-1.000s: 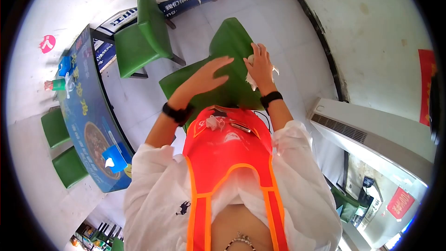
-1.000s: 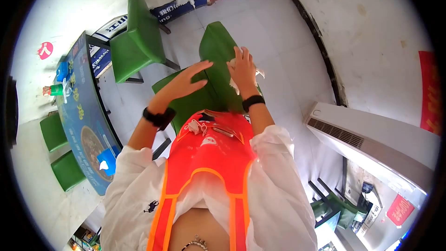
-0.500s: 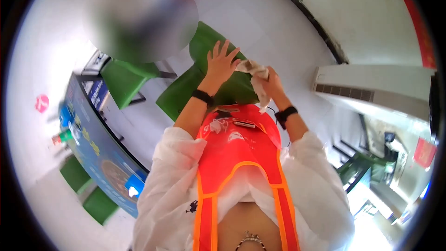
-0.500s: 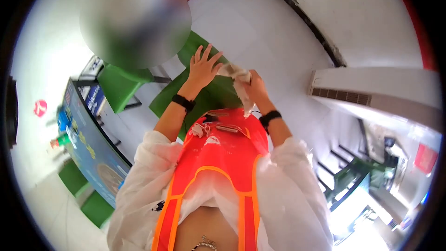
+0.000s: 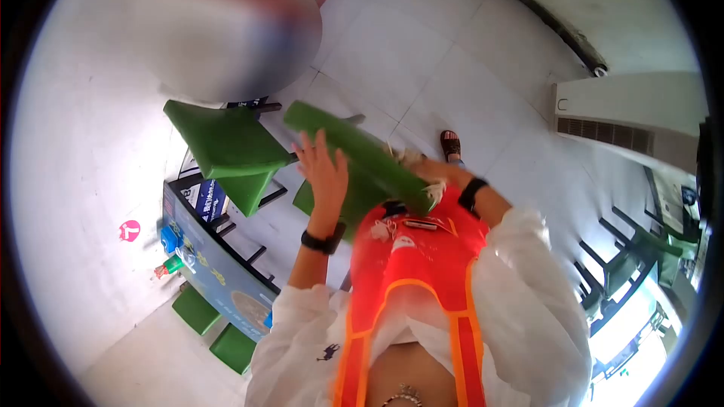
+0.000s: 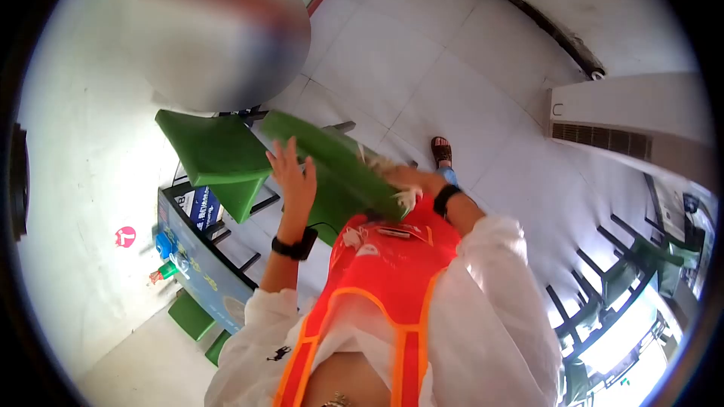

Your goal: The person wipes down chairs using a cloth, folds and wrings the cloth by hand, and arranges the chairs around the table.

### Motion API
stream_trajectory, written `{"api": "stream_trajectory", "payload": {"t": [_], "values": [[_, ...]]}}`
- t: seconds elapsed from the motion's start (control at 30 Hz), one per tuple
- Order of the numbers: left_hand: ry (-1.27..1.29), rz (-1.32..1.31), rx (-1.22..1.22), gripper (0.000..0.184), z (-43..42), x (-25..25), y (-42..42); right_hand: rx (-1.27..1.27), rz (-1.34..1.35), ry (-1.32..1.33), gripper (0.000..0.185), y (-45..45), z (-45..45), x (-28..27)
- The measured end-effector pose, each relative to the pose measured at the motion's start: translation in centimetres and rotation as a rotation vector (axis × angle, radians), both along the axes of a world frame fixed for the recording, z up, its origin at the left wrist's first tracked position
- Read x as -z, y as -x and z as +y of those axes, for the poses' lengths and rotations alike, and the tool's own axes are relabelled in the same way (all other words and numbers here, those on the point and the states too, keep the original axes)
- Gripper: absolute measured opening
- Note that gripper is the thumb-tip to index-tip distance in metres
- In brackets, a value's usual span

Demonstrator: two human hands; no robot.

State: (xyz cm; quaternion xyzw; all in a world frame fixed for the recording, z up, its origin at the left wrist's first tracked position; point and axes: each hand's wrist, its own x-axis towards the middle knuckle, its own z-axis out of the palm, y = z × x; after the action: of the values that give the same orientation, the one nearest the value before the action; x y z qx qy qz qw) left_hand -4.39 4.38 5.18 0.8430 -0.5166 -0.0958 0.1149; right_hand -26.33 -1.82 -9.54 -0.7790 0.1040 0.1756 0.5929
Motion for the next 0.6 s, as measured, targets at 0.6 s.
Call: {"api": "stream_trajectory", "payload": {"t": [0.6], "values": [[0.024, 0.175, -0.558, 0.064, -4.4, 2.7, 7.1, 0.511, -0.315, -0.471, 0.048, -13.6, 1.1, 9.8]]}}
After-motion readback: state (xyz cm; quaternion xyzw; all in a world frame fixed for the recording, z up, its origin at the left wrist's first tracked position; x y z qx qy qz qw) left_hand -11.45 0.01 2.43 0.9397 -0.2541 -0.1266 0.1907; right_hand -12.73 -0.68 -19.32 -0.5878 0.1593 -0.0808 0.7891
